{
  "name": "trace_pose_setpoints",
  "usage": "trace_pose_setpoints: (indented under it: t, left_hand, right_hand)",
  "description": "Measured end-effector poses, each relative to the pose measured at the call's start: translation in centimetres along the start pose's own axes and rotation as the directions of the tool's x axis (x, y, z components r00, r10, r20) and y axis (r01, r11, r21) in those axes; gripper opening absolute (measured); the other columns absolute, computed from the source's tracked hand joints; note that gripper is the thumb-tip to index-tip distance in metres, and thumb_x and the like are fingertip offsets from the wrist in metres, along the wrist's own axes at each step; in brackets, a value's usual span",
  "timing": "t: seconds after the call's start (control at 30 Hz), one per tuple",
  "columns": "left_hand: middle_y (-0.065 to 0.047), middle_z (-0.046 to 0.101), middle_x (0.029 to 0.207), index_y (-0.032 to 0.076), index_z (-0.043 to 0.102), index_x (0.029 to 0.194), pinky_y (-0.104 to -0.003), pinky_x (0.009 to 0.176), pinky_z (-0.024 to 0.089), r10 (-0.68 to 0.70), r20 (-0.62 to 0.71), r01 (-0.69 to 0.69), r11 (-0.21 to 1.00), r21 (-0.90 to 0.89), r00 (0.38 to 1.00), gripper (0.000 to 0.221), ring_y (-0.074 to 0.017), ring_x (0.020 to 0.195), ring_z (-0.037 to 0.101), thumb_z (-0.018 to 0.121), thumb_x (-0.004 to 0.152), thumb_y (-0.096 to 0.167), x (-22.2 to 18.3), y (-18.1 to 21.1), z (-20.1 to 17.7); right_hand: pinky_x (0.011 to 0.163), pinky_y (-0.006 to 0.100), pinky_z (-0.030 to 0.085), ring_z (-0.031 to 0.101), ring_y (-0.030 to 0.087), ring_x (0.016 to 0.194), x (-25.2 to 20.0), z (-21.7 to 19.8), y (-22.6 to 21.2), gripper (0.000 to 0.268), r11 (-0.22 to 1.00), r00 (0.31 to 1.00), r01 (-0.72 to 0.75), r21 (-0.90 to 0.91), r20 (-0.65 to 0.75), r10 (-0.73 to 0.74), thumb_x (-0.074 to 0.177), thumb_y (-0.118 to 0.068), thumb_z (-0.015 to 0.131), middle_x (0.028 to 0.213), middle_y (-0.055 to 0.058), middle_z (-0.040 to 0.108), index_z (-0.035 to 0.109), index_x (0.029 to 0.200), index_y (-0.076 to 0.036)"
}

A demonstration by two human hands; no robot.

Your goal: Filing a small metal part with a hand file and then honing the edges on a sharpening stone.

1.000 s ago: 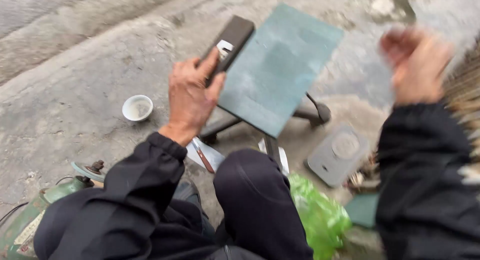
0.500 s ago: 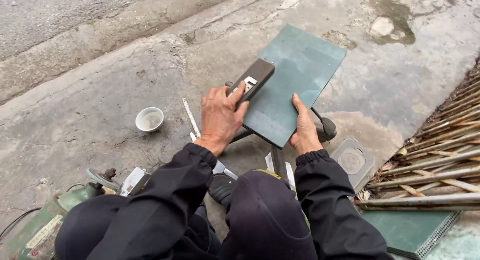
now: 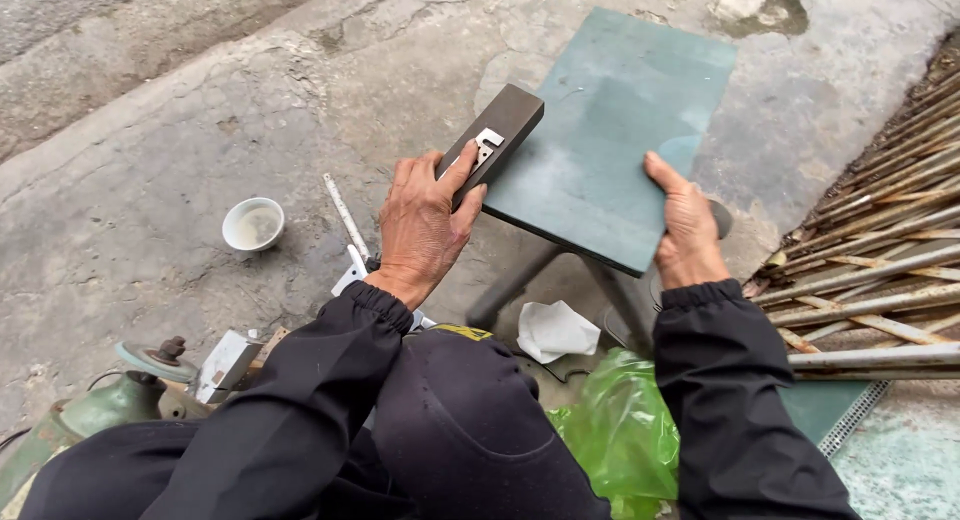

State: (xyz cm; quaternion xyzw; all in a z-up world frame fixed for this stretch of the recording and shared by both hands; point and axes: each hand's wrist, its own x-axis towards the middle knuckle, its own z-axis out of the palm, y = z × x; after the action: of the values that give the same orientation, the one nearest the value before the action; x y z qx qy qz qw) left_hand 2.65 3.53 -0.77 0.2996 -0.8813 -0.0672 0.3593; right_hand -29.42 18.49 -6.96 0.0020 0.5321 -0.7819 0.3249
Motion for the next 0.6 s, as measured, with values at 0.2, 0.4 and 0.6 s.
trace_pose_setpoints:
  t: [0.2,0.4,0.6]
  left_hand:
    - [-0.013,0.070,0.131,0.024,0.070,0.152,-0.039,0.085,0.060,0.021,0.042,-0.020,0.999,-0.037,0.999,0.053,-0.0296,0.117,0.064,0.078,0.100,0.033,0.1,1.5,0.4]
    - [-0.009,0.069,0.123,0.021,0.072,0.148,-0.039,0.083,0.058,-0.051,0.035,0.052,0.998,-0.046,0.998,0.049,-0.0279,0.111,0.064,0.078,0.100,0.031,-0.7,-0.6,-1.3]
    - [-0.011,0.068,0.116,0.021,0.074,0.146,-0.039,0.078,0.056,-0.094,0.019,0.092,0.993,0.075,0.995,0.050,-0.0281,0.103,0.061,0.076,0.098,0.034,-0.1,-8.6,-8.2]
  right_hand:
    - [0.122,0.033,0.057,0.078,0.015,0.126,-8.1,-5.7,-5.2,0.050,0.961,0.981,0.042,-0.273,-0.172,-0.092,0.090,-0.032,0.082,0.136,0.001,0.081,0.072,0.135,-0.014]
    - [0.112,0.019,0.064,0.082,0.003,0.116,-4.6,-7.1,-5.3,0.044,0.934,0.966,0.155,-0.322,-0.147,-0.211,0.096,-0.032,0.082,0.130,-0.009,0.083,0.073,0.138,-0.020]
    - [0.083,0.052,0.066,0.077,0.044,0.106,0.5,-12.1,0.0,0.046,0.625,0.837,0.542,-0.562,0.296,-0.460,0.141,-0.032,0.061,0.140,0.032,0.068,0.051,0.154,0.011]
